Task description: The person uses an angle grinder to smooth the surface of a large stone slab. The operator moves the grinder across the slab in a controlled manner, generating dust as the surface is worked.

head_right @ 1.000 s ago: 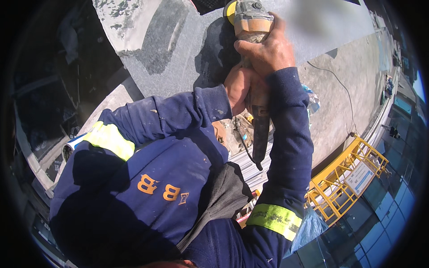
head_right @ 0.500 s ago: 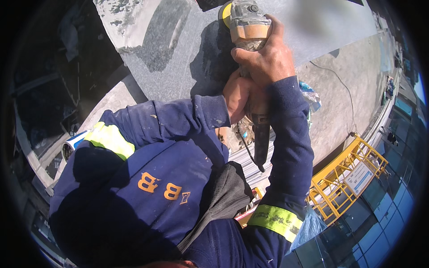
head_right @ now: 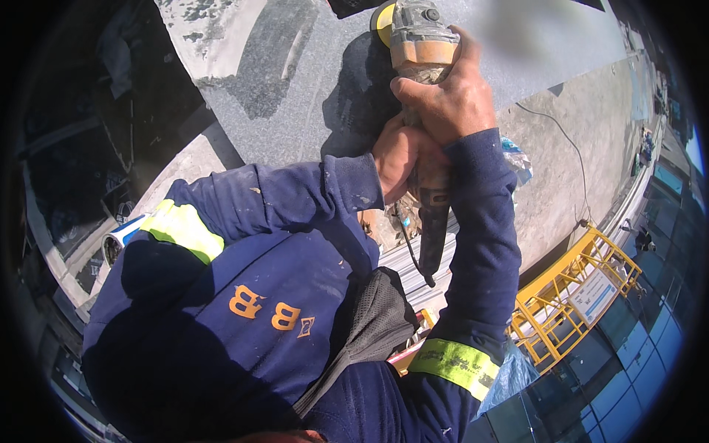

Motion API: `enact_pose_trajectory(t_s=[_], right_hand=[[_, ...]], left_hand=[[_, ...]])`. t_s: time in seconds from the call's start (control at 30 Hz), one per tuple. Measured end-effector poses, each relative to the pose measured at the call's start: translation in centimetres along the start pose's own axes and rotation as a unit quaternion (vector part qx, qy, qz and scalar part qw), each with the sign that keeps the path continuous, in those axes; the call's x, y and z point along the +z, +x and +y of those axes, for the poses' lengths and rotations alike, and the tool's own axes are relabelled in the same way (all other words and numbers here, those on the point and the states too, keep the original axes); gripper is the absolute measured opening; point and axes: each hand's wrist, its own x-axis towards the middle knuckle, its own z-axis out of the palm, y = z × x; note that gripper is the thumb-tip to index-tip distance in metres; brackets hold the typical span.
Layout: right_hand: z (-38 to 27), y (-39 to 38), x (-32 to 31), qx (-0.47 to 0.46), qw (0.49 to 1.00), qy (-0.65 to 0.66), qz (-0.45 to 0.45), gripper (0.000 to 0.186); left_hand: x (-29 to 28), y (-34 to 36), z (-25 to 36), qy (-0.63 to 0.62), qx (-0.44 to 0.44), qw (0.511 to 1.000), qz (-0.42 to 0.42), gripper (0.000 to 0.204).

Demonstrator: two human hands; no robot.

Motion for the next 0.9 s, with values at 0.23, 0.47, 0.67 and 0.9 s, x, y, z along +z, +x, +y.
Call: enact_pose_trajectory(t_s=[0.23, 0.47, 0.67, 0.9], right_hand=[[-1.2, -2.3, 1.4, -0.064, 0.998, 0.016, 0.001, 0.090], [1.4, -0.4, -0.3, 0.005, 1.000, 0.010, 0.011, 0.094], [4.5, 1.1, -2.3, 0.057, 0.998, -0.016, 0.020, 0.094], [4.9, 1.2, -2.3, 0.051, 0.996, -0.044, 0.057, 0.089]], left_hand=[[-0.5, -2.3, -1.4, -0.007, 0.086, 0.996, 0.035, 0.058], [0.3, 0.3, -1.3, 0.052, 0.040, 0.998, 0.015, 0.046], [1.5, 3.4, -0.9, 0.159, -0.004, 0.987, -0.011, 0.033], [1.6, 3.8, -1.0, 0.151, -0.046, 0.987, -0.026, 0.032]])
